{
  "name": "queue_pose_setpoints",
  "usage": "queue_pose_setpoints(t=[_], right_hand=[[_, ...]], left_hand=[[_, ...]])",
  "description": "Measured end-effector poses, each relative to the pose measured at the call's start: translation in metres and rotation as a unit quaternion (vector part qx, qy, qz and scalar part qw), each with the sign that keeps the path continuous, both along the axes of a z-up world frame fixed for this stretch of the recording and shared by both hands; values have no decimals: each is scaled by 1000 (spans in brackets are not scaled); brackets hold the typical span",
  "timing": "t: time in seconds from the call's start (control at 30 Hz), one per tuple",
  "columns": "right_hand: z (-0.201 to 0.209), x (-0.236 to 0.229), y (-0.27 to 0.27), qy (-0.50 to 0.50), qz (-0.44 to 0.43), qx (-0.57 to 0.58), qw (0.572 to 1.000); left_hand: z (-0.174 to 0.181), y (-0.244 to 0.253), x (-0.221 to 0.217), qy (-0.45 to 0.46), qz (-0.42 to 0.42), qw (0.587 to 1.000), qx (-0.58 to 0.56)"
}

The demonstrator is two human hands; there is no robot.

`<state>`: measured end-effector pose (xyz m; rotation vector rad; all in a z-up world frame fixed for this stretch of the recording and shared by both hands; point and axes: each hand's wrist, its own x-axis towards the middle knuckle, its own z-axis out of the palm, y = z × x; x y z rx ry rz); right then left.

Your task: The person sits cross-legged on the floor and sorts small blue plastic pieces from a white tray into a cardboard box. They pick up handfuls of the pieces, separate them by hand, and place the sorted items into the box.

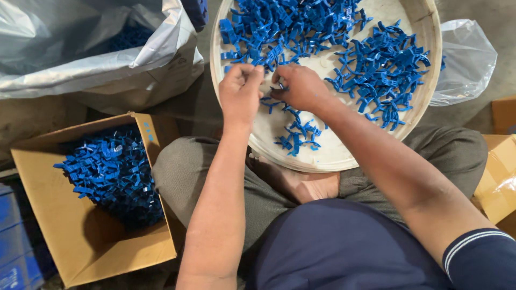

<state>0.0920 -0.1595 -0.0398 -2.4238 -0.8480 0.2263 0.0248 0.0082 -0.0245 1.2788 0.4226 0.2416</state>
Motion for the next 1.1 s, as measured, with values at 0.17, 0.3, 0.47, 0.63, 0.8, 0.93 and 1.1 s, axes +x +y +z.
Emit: queue_pose_setpoints(t=[0.17,0.3,0.47,0.63,0.8,0.93,1.1], right_hand=[[5,8,-10,73,-32,-17,997],[26,3,-27,363,-130,188,903],[41,0,-38,445,-119,278,843],[19,-2,-44,518,-142,417,733],[15,-10,-51,570,-94,518,631],[20,-17,-49,582,-56,541,605],[29,-19,-43,584,-76,483,648]], left_hand=[[-4,-3,3,18,-35,999,-3],[-2,-3,-2,106,-90,990,-36],[13,-12,0,161,-168,972,-37],[1,-8,-5,154,-285,938,-120],[-7,-9,-4,105,-260,952,-126],[-12,-12,-4,79,-272,952,-115],[-10,-10,-7,86,-276,950,-115]])
